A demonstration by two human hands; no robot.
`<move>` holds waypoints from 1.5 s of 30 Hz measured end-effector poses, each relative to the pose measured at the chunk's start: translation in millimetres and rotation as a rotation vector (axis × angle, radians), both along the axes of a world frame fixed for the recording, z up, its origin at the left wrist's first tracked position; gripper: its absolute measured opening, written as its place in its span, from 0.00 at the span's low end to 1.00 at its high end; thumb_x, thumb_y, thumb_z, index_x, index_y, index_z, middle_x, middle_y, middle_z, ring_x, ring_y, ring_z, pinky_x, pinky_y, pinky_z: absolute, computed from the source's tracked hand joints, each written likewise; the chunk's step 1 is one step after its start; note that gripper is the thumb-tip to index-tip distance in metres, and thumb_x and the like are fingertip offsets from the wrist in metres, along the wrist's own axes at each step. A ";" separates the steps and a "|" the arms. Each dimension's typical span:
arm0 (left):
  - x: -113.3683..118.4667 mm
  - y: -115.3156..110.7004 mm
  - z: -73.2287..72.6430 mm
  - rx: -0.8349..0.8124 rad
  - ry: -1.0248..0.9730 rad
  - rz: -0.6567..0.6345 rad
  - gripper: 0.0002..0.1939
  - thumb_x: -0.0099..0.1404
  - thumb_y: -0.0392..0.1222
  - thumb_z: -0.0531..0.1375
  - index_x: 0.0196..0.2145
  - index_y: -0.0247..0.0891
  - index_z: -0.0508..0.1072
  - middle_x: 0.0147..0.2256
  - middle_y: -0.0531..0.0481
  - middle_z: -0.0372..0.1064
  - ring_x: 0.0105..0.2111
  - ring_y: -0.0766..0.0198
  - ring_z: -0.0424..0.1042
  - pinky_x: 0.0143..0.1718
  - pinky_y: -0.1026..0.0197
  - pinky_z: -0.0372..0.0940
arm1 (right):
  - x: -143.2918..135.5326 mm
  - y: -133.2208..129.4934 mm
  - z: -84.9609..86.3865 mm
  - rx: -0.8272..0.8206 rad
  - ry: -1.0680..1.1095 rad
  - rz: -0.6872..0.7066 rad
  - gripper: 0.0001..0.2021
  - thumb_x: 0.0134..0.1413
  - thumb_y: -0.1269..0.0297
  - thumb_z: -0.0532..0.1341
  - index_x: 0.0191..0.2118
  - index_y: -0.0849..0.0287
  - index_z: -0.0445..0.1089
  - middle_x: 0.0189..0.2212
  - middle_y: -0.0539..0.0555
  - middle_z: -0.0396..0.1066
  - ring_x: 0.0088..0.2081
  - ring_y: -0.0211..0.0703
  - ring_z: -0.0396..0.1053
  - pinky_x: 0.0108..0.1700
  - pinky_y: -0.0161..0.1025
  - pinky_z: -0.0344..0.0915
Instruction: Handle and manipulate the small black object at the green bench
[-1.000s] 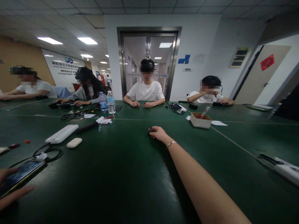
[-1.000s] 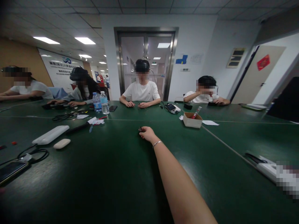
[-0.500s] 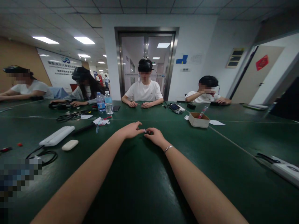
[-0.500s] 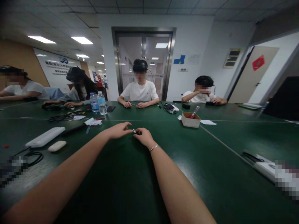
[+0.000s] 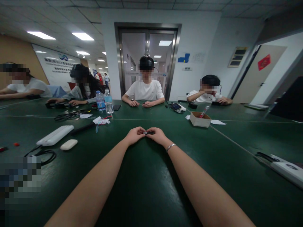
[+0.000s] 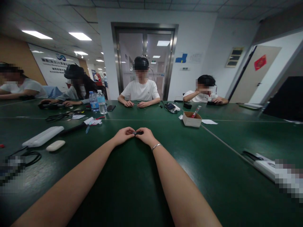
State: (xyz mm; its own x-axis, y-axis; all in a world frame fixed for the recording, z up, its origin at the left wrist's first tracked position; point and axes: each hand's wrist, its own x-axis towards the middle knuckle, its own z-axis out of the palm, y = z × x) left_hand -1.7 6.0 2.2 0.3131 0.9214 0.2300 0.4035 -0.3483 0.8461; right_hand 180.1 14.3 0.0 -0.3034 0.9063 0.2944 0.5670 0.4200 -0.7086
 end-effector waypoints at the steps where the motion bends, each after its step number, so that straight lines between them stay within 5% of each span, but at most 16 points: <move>1: 1.0 -0.3 0.4 0.013 0.006 0.005 0.12 0.53 0.42 0.61 0.36 0.37 0.71 0.34 0.48 0.71 0.35 0.64 0.70 0.40 0.60 0.65 | 0.7 0.3 0.4 -0.056 0.055 0.011 0.10 0.45 0.70 0.65 0.37 0.61 0.74 0.29 0.51 0.71 0.24 0.35 0.66 0.28 0.31 0.63; 5: 2.5 0.8 -1.3 0.030 -0.021 0.039 0.12 0.54 0.44 0.61 0.35 0.36 0.71 0.33 0.48 0.71 0.33 0.64 0.69 0.39 0.60 0.65 | 2.1 -0.5 5.9 -0.258 0.284 0.037 0.10 0.49 0.74 0.62 0.40 0.64 0.72 0.23 0.50 0.70 0.17 0.31 0.63 0.19 0.27 0.61; 15: 3.0 0.6 -1.7 -0.005 -0.031 0.084 0.15 0.56 0.51 0.56 0.32 0.35 0.70 0.27 0.50 0.69 0.27 0.66 0.67 0.31 0.63 0.62 | 7.5 -2.1 11.1 -0.483 0.668 0.081 0.09 0.50 0.81 0.59 0.38 0.68 0.71 0.24 0.54 0.71 0.21 0.32 0.68 0.25 0.26 0.69; 24: 0.4 3.6 -4.2 -0.004 0.038 0.154 0.22 0.59 0.59 0.50 0.31 0.36 0.70 0.26 0.50 0.69 0.26 0.65 0.68 0.28 0.64 0.61 | 11.6 -4.1 13.2 -0.537 0.792 0.122 0.09 0.49 0.80 0.61 0.38 0.66 0.71 0.30 0.55 0.71 0.24 0.32 0.70 0.27 0.27 0.70; 45: 0.3 7.7 -7.8 0.009 0.042 0.149 0.23 0.59 0.59 0.49 0.30 0.35 0.70 0.24 0.50 0.68 0.25 0.66 0.67 0.28 0.64 0.60 | 13.2 -4.8 14.2 -0.593 0.795 0.155 0.10 0.50 0.81 0.61 0.39 0.68 0.71 0.35 0.58 0.72 0.29 0.36 0.73 0.35 0.30 0.73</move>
